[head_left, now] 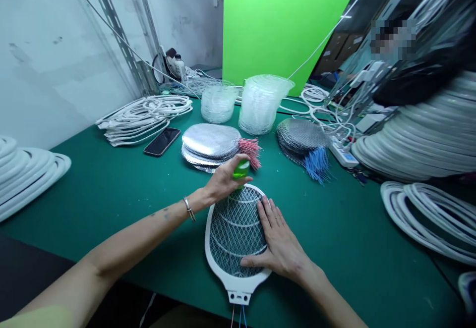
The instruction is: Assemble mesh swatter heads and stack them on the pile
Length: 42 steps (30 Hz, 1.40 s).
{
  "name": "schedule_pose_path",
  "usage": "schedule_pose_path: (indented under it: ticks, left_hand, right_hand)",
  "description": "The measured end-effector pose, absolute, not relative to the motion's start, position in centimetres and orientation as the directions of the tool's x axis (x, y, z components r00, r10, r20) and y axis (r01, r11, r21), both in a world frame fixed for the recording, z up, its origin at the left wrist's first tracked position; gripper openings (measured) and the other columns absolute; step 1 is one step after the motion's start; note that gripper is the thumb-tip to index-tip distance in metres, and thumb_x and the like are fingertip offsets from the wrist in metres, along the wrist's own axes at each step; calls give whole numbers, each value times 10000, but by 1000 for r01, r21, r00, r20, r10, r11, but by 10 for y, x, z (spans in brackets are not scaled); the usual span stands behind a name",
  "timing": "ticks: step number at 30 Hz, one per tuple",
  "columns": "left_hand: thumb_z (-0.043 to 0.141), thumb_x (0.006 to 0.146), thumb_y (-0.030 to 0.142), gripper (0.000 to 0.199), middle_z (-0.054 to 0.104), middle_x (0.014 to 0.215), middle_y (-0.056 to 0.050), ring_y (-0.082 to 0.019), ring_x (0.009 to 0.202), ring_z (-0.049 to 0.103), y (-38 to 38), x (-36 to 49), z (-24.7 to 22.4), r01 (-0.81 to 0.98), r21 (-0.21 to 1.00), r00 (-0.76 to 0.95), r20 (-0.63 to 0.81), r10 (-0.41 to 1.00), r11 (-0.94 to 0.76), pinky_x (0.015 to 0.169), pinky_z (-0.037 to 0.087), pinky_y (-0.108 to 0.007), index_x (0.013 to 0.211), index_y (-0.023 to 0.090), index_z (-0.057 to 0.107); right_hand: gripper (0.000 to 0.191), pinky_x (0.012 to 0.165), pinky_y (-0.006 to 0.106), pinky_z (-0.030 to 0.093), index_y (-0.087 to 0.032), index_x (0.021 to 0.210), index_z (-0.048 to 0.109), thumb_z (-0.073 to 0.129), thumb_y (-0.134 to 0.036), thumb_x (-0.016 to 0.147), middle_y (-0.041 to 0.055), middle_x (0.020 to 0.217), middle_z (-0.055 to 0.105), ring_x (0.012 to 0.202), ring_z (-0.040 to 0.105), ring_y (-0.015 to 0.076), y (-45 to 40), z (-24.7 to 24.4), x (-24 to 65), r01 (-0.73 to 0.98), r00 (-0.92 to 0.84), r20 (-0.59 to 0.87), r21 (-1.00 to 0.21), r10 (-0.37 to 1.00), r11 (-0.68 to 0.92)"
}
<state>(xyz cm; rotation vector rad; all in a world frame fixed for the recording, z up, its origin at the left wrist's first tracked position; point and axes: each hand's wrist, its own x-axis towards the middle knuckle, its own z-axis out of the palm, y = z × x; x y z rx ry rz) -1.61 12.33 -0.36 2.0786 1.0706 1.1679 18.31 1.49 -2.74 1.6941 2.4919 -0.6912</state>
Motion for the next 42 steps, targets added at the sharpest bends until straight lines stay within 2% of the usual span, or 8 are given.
schedule_pose_path:
  ticks: [10, 14, 17, 20, 23, 26, 30, 42]
  left_hand:
    - [710, 817, 313, 520, 603, 1075, -29, -182, 908, 619, 130, 38, -20, 289, 822, 303, 407, 861, -490, 800, 519, -309, 1271, 267, 460]
    - [747, 766, 274, 475, 614, 1027, -10, -180, 873, 624, 131, 40, -13, 253, 854, 341, 361, 868, -455, 808, 517, -325, 1182, 263, 517]
    - [709, 806, 313, 492, 598, 1013, -14, -166, 871, 625, 119, 26, -1, 134, 920, 225, 333, 916, -368, 800, 529, -316, 1212, 255, 437]
    - [694, 825, 338, 548, 580, 1077, -35, -181, 941, 625, 86, 4, 15, -72, 973, 182, 230, 956, -221, 805, 544, -325, 1266, 273, 375]
    - [688, 835, 302, 562, 579, 1051, -45, -193, 898, 636, 40, -6, 27, -77, 994, 388, 96, 917, -72, 736, 569, -322, 1298, 279, 370]
    - [650, 859, 234, 547, 591, 1029, -53, -192, 867, 638, 2, 5, 29, -12, 974, 578, 190, 794, -224, 756, 564, -327, 1325, 259, 365]
    - [605, 869, 182, 542, 584, 1134, -97, -232, 994, 612, -13, 27, 20, 99, 845, 716, 307, 628, -526, 877, 517, -374, 1353, 223, 364]
    - [618, 859, 156, 563, 574, 1205, -92, -211, 1004, 609, -32, 1, 18, 178, 860, 669, 252, 699, -479, 873, 513, -333, 1354, 234, 362]
  right_hand:
    - [1395, 1192, 485, 21, -83, 1523, -40, 452, -946, 544, 122, 1580, -150, 1436, -155, 295, 17, -32, 183, 887, -418, -262, -325, 870, 328]
    - [1381, 1189, 486, -10, -54, 1520, -26, 472, -925, 572, 144, 1579, -132, 1434, -164, 293, 15, -32, 181, 884, -423, -238, -321, 874, 340]
    - [1369, 1181, 475, -43, -53, 1514, -61, 473, -914, 595, 136, 1561, -192, 1419, -211, 284, 19, -27, 187, 865, -445, -259, -373, 857, 336]
    - [1074, 1182, 456, -19, -79, 1524, -30, 296, -811, 810, 106, 1558, -207, 1425, -198, 249, 31, -22, 202, 787, -545, -322, -514, 774, 340]
    - [797, 1189, 452, 23, -132, 1538, 73, 165, -649, 938, 60, 1593, -107, 1447, -129, 220, 41, -21, 219, 688, -665, -285, -592, 690, 418]
    - [714, 1193, 467, 41, -181, 1539, 116, 211, -589, 960, 19, 1609, -35, 1459, -90, 225, 42, -21, 226, 652, -702, -228, -586, 675, 481]
    - [853, 1190, 471, 23, -95, 1532, 84, 369, -612, 917, 83, 1604, -65, 1460, -78, 271, 39, -23, 227, 663, -701, -227, -555, 676, 502]
    - [725, 1184, 466, 14, -142, 1537, 30, 167, -576, 972, 57, 1599, -86, 1452, -114, 236, 43, -31, 225, 692, -684, -254, -522, 683, 499]
